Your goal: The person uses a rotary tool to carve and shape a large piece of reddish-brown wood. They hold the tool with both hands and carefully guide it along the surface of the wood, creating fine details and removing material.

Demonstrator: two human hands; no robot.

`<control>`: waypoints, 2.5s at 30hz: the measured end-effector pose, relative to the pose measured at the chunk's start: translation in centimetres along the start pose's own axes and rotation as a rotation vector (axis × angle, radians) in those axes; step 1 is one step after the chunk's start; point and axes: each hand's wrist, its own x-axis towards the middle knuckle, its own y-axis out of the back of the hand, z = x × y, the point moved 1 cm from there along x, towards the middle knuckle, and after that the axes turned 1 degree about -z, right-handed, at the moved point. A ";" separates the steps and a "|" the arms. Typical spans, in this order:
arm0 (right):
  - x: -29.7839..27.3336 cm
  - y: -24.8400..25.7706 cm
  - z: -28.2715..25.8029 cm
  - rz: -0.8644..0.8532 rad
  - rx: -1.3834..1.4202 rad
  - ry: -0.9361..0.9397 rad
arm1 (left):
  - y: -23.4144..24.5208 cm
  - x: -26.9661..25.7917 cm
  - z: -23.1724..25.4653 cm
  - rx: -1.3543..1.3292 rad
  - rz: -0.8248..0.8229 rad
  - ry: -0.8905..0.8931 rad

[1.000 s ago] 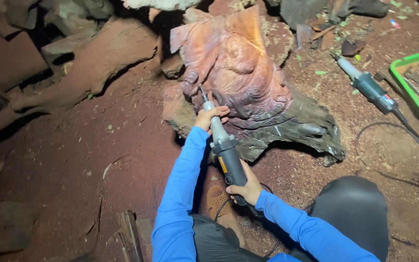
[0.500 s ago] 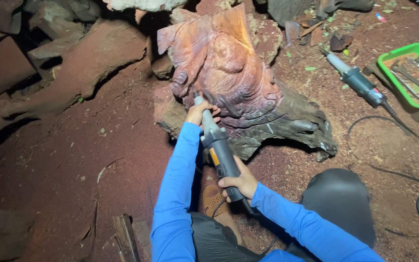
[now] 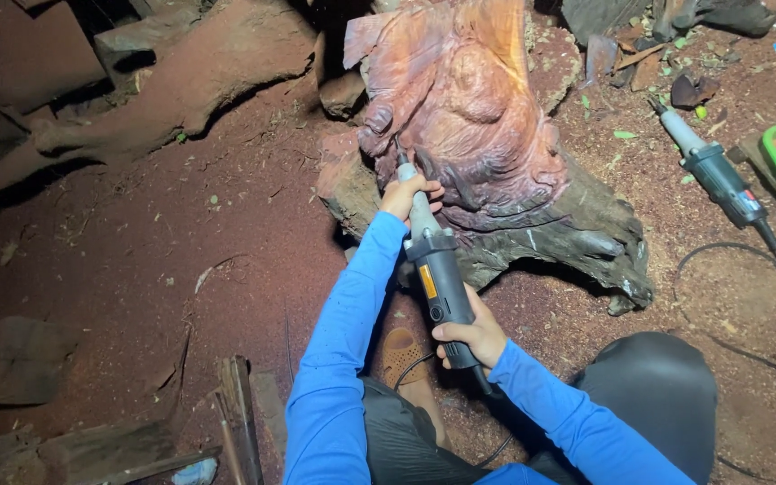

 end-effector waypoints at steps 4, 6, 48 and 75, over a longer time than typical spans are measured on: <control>-0.1 0.1 0.3 -0.010 -0.003 0.014 | 0.3 0.1 -0.3 0.008 -0.005 -0.003; -0.2 0.1 0.2 -0.011 -0.016 0.013 | 0.4 0.1 -0.4 0.016 -0.030 -0.006; 0.8 -2.2 0.4 0.008 0.015 0.011 | -1.4 -1.5 3.0 0.107 -0.025 0.097; 2.3 -1.4 1.6 -0.008 0.020 -0.036 | -0.4 0.0 2.4 0.071 -0.042 0.118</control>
